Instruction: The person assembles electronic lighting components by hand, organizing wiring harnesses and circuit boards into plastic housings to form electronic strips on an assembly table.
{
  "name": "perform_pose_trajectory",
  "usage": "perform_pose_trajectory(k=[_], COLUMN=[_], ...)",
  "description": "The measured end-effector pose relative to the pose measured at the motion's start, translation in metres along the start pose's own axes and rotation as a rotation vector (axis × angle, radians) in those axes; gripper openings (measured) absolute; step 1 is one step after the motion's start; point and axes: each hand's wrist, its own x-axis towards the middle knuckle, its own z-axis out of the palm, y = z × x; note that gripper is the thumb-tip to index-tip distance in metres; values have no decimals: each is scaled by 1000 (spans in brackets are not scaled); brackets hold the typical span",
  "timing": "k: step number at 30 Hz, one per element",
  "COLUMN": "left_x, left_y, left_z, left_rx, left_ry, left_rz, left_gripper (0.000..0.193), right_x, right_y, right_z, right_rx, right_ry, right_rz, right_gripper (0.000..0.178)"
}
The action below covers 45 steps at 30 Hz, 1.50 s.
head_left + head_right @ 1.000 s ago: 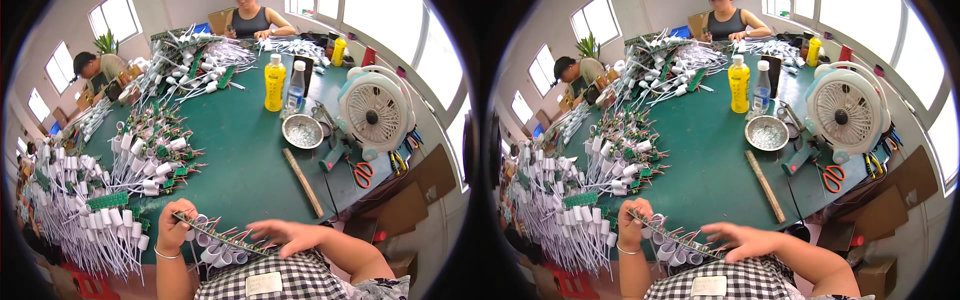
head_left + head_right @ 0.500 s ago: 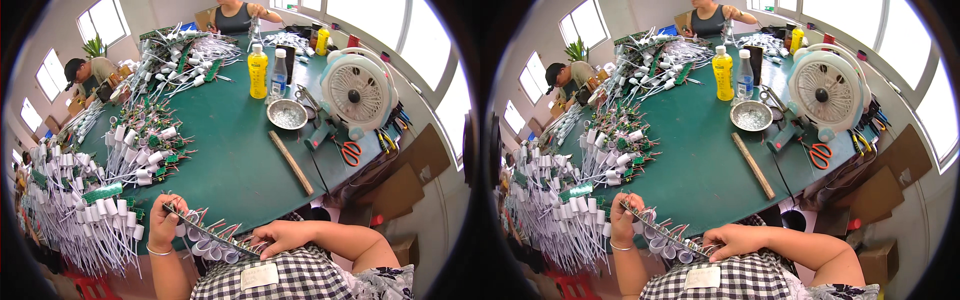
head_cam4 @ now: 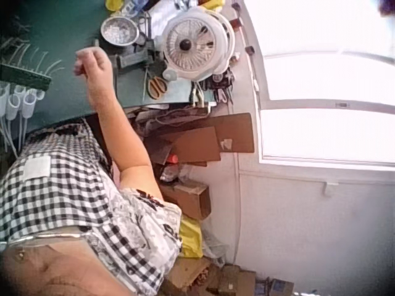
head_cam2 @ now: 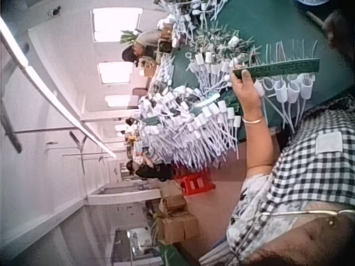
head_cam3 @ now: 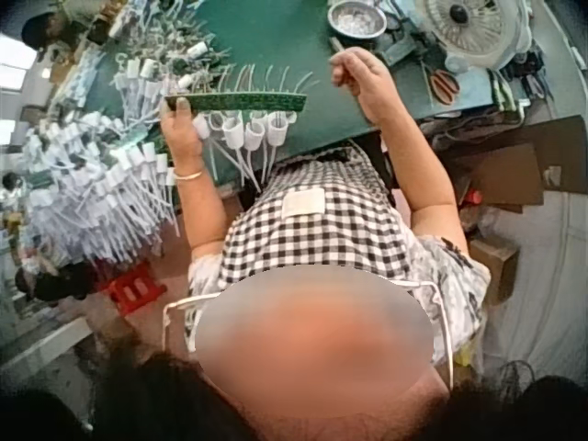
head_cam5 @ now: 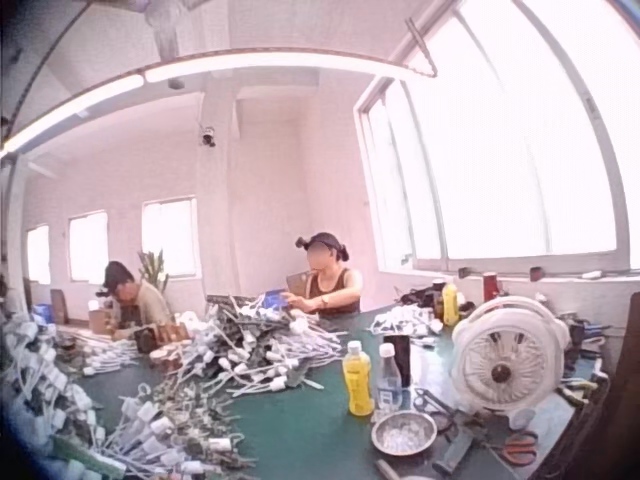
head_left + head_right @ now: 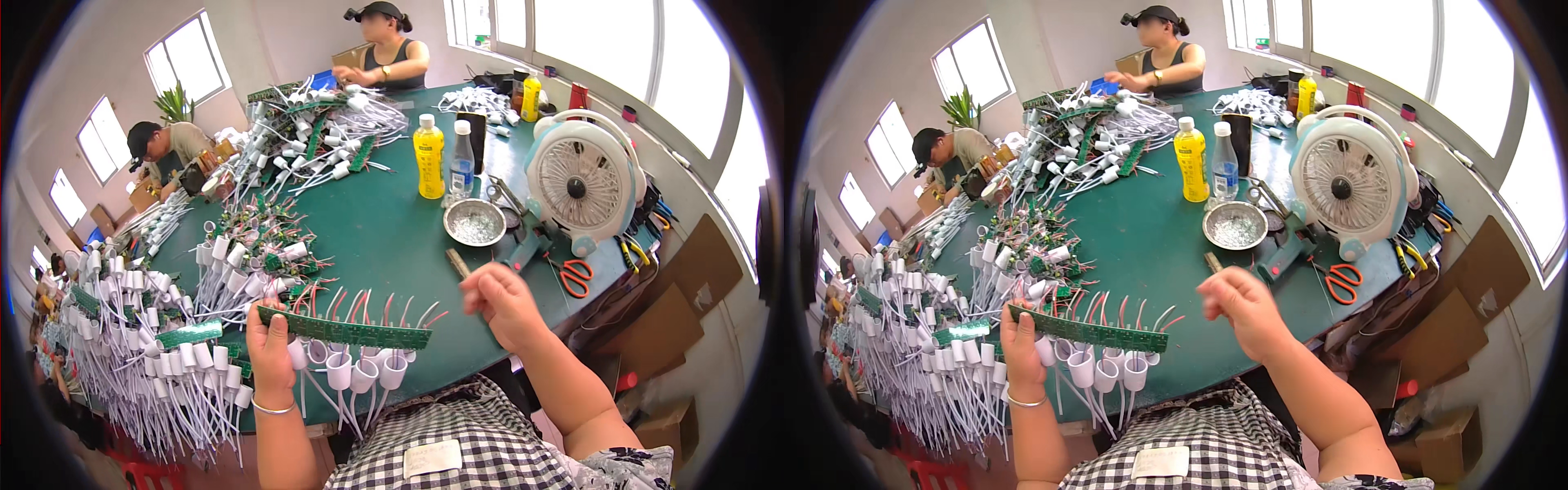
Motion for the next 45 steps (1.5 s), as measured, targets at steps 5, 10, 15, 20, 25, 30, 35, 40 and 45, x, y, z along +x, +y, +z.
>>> perform_pose_trajectory(k=[5, 10, 15, 20, 25, 30, 35, 40, 45], left_x=[1, -8, -14, 0, 17, 28, 34, 43, 37], left_y=[-2, 7, 3, -13, -17, -38, -30, -21, -40], left_z=[-2, 3, 7, -2, -6, -4, -7, -31, -17], left_rx=[-69, 40, 95, 158, 58, -109, 166, 145, 15], left_ry=[-51, -82, -135, -111, -45, 103, -86, -281, -200], left_rz=[-44, -18, -54, -109, -172, -148, -236, -464, -508], left_gripper=[25, 23, 19, 17, 16, 15, 15, 17, 29], right_x=[14, 33, 46, 56, 71, 55, 76, 93, 108], right_y=[3, -2, 17, 19, -10, 40, 60, 65, 71], right_z=[21, 45, 49, 28, 3, 23, 46, 38, 47], right_rx=[-305, -185, -58, 230, 172, 148, 121, 89, -34], right_ry=[-561, -741, -690, -343, -44, -288, 84, -13, 20], right_rz=[358, 466, 445, 251, 36, 468, 498, 584, 530], right_gripper=[67, 60, 37, 26, 39, 79, 16, 20, 18])
